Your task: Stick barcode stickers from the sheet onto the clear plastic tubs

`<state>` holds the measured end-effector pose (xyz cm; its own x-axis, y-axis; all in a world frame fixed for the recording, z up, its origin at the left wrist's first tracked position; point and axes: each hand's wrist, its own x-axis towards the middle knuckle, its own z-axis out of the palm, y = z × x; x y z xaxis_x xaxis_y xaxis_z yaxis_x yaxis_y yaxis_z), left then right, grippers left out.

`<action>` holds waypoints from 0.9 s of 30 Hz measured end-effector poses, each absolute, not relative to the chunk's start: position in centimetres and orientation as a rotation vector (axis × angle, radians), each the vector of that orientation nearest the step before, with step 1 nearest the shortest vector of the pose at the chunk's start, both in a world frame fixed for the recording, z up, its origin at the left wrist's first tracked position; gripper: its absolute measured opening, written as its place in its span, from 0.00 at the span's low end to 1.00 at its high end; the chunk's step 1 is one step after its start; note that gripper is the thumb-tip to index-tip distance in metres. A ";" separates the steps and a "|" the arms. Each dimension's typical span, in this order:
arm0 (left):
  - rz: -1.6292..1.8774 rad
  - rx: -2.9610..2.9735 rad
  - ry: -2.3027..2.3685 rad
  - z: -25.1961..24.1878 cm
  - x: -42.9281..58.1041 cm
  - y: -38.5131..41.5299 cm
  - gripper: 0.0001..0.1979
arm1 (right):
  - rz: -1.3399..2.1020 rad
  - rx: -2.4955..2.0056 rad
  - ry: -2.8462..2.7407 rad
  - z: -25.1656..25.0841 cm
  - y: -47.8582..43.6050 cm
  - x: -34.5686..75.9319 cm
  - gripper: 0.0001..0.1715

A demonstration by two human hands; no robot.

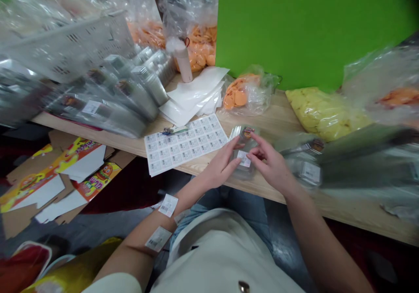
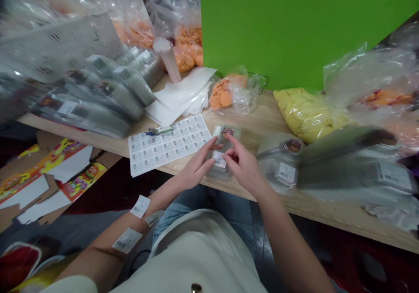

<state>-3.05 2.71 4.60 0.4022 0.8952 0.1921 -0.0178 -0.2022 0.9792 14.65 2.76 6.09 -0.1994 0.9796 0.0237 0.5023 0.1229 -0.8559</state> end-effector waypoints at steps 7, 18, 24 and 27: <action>1.028 1.598 0.910 4.6 -2.5 2.7 0.29 | 0.317 -1.582 -1.813 6.0 1.0 14.7 0.34; 1.341 1.074 1.179 6.2 -4.6 3.1 0.15 | 0.226 -1.436 -1.962 3.9 0.2 13.9 0.32; 0.694 0.839 0.713 10.0 -4.3 3.5 0.25 | 0.243 -1.311 -1.902 6.3 -0.8 14.6 0.37; 0.647 0.955 0.705 10.2 -2.6 3.3 0.27 | 0.195 -1.331 -1.965 7.4 -2.0 15.7 0.37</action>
